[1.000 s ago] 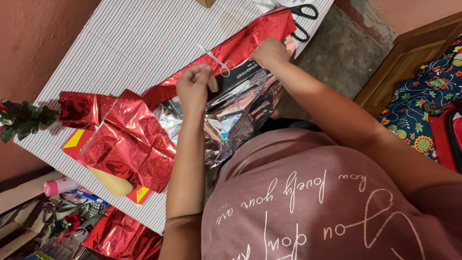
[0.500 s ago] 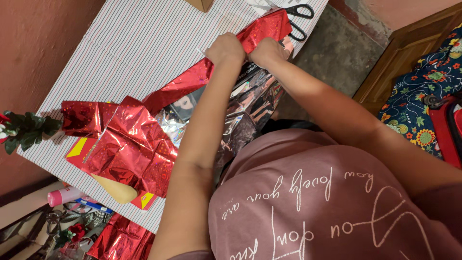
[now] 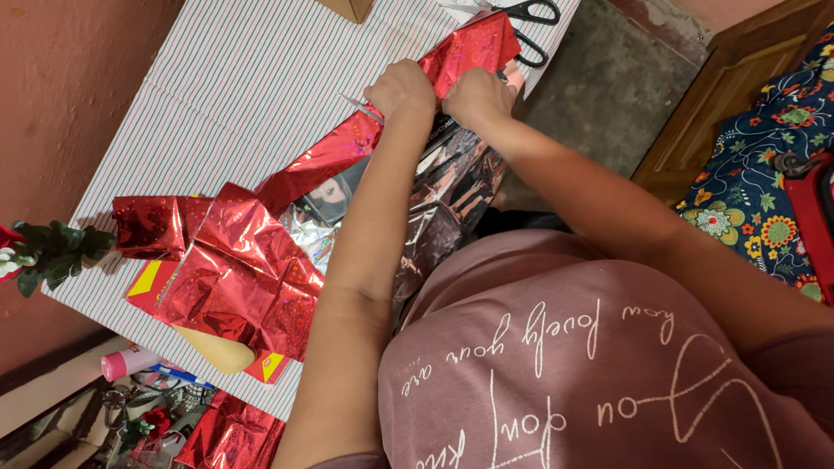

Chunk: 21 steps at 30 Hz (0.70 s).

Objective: The person wraps a rectangular box with red metallic wrapping paper on a striped table. They fold the paper around the box, apply clear tape to secure the seams, and use scissors to trim excess paper. The person then folds the ends and tapes them down to complete the wrapping.

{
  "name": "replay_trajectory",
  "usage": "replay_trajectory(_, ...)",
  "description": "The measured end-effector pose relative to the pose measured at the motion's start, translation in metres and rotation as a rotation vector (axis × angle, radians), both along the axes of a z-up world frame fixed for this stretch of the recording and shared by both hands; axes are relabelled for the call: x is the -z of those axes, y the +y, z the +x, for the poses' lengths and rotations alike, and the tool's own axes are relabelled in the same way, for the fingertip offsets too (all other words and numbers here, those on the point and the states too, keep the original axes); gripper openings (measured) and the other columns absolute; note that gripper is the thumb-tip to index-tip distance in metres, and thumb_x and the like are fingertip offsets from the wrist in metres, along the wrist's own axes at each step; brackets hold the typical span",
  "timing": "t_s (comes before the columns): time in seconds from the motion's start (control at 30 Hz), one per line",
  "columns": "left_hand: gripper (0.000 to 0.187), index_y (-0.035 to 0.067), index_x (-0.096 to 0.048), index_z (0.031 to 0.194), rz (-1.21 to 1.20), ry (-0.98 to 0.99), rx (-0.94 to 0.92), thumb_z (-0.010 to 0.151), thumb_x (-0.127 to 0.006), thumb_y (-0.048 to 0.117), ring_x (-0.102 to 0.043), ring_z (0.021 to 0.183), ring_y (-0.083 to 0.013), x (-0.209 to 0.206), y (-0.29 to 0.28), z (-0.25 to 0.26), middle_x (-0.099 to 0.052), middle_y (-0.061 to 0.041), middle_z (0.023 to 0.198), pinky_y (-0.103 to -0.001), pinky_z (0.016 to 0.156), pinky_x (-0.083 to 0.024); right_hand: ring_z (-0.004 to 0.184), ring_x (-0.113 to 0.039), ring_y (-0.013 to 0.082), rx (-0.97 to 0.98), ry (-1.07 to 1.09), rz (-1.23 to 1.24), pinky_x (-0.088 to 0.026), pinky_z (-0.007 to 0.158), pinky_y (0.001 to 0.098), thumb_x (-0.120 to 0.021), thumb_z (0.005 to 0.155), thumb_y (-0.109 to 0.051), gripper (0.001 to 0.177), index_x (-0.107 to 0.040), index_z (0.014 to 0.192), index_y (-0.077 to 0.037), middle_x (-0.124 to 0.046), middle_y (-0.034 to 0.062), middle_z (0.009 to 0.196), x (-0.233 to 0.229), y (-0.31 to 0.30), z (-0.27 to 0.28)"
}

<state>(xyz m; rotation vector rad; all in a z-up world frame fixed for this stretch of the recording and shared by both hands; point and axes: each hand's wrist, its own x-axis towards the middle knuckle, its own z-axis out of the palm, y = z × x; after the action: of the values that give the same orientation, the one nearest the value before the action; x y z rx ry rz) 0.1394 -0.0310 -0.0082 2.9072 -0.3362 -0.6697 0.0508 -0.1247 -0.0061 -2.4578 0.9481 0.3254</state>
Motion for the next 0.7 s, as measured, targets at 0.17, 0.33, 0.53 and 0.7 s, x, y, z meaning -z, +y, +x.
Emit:
replay_trajectory(0.17,0.026,0.015,-0.071,0.116,0.015,-0.022,0.014,0.096,-0.059,0.024,-0.072,0.106,-0.0252,-0.001,0.001,-0.001,-0.073,-0.005,0.116,-0.047,0.093,-0.048,0.094,-0.07,0.0318,-0.122,-0.242,0.067,-0.045,0.088,0.048,-0.077,0.074,-0.023,0.017,-0.077,0.088,-0.014,-0.076,0.0085,0.092,0.004,-0.009,-0.023)
replay_trajectory(0.33,0.026,0.014,-0.071,0.117,0.016,-0.026,0.013,0.096,-0.06,0.024,-0.072,0.105,-0.0253,-0.003,0.002,0.0,-0.073,-0.005,0.116,-0.046,0.092,-0.049,0.11,-0.055,0.0335,-0.524,-0.611,-0.181,-0.041,0.097,0.0463,-0.071,0.081,-0.01,0.029,-0.081,0.107,-0.015,-0.067,0.0082,0.109,0.015,-0.015,-0.054)
replay_trajectory(0.53,0.036,0.015,-0.071,0.116,0.028,-0.004,0.025,0.085,-0.077,0.03,-0.071,0.106,-0.0243,-0.009,0.003,-0.002,-0.073,-0.004,0.116,-0.045,0.09,-0.05,0.117,-0.05,0.0314,-0.756,-0.568,-0.23,-0.036,0.099,0.0461,-0.07,0.079,-0.017,0.037,-0.079,0.114,-0.009,-0.062,0.0086,0.119,0.013,-0.012,-0.061)
replay_trajectory(0.7,0.043,0.016,-0.072,0.115,0.034,0.032,0.01,0.078,-0.085,0.035,-0.071,0.108,-0.0232,-0.02,0.002,-0.004,-0.073,-0.003,0.116,-0.042,0.091,-0.05,0.12,-0.05,0.0314,-0.785,-0.523,-0.274,-0.036,0.104,0.0455,-0.072,0.076,-0.019,0.037,-0.078,0.111,-0.009,-0.061,0.0096,0.119,-0.003,-0.017,-0.063)
